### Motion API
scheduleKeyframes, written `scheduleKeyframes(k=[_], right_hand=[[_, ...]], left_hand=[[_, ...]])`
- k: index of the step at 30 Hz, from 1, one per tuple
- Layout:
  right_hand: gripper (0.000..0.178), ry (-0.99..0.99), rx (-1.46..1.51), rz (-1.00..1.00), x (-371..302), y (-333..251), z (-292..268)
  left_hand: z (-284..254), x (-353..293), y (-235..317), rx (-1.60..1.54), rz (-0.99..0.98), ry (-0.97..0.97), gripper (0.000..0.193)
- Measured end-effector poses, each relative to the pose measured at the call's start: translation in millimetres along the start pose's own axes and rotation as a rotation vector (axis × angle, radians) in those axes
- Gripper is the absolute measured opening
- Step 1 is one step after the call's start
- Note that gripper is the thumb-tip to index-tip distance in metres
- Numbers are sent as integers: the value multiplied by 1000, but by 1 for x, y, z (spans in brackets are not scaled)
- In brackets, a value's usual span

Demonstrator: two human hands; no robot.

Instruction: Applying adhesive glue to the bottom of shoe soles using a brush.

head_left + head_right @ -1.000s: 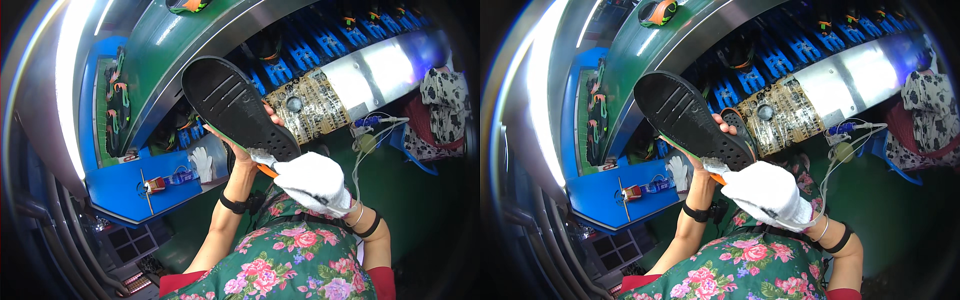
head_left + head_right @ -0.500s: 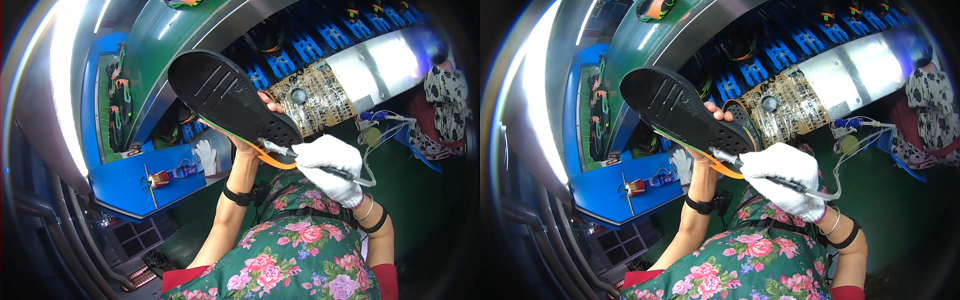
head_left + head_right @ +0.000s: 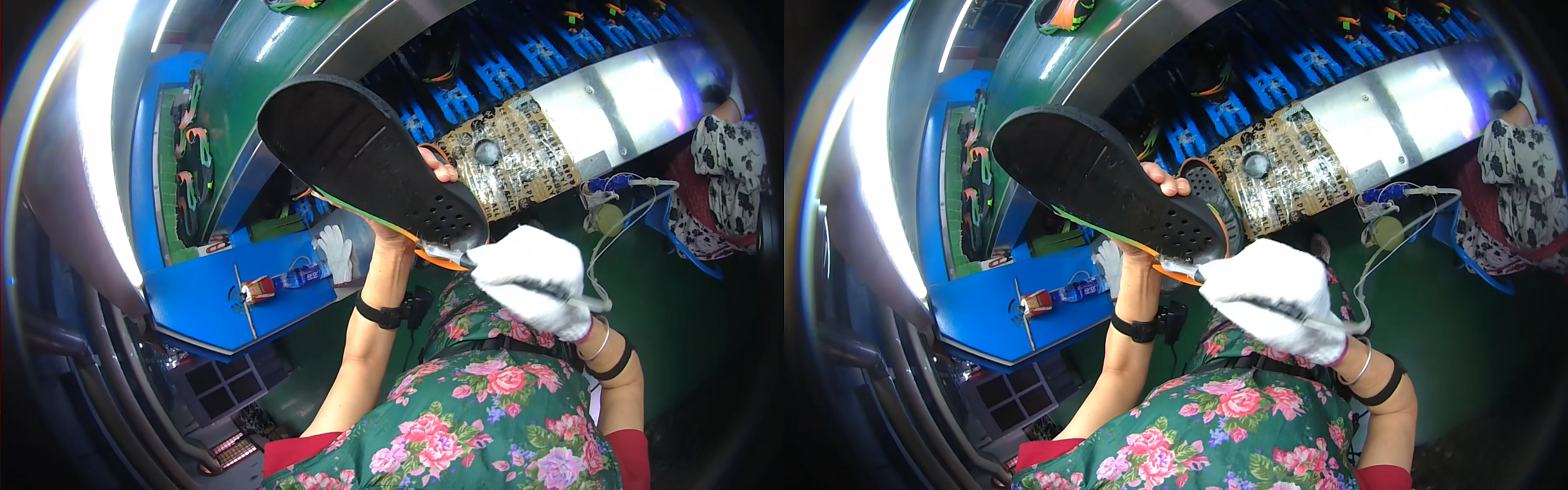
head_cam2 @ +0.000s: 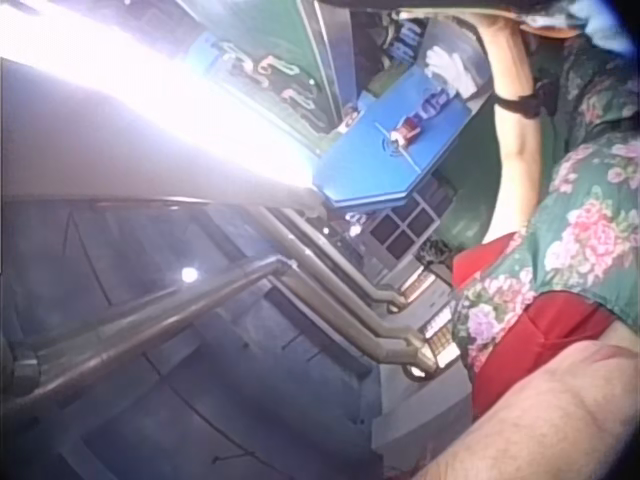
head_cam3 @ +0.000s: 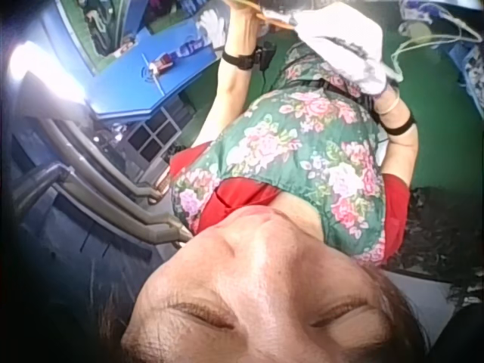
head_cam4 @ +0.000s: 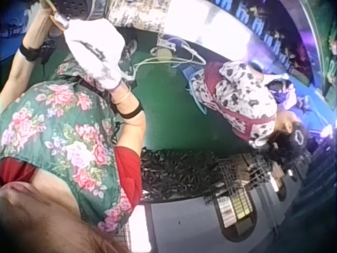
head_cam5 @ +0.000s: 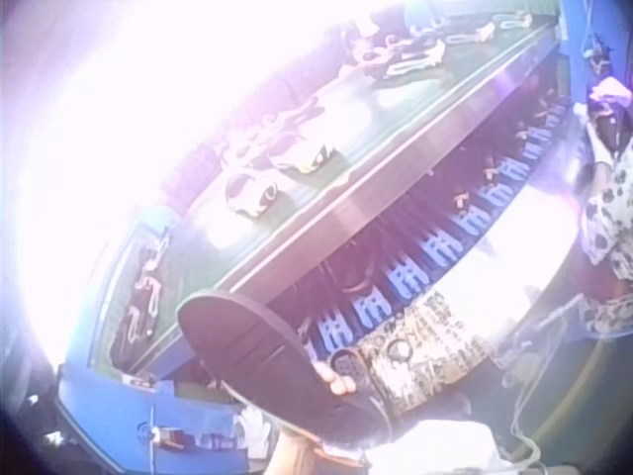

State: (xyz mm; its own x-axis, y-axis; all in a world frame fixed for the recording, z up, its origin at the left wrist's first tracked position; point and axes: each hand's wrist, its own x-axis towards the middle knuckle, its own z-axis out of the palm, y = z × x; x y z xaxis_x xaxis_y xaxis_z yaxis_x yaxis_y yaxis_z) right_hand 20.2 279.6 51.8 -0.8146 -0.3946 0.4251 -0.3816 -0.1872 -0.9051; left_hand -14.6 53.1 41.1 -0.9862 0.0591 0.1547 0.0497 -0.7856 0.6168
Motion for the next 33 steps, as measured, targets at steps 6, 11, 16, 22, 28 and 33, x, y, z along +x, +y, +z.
scheduleKeyframes(k=[6, 11, 16, 22, 28, 33], right_hand=[[18, -8, -106, -13, 2, -8, -2], [28, 65, 17, -4, -2, 2, -2], [29, -27, -61, -71, -2, -4, -2], [30, -37, -145, -90, -6, -5, -1], [34, -50, -94, -157, 0, -15, 11], [32, 62, -183, -89, -7, -4, 3]], left_hand=[[0, 2, 3, 47, -5, -16, 61], [3, 3, 4, 80, 31, -39, 60], [5, 3, 3, 17, 14, 39, 62], [-6, 5, 4, 96, -41, -9, 72], [-4, 7, -6, -22, -74, 7, 91], [-20, 9, -10, -41, -39, -12, 94]])
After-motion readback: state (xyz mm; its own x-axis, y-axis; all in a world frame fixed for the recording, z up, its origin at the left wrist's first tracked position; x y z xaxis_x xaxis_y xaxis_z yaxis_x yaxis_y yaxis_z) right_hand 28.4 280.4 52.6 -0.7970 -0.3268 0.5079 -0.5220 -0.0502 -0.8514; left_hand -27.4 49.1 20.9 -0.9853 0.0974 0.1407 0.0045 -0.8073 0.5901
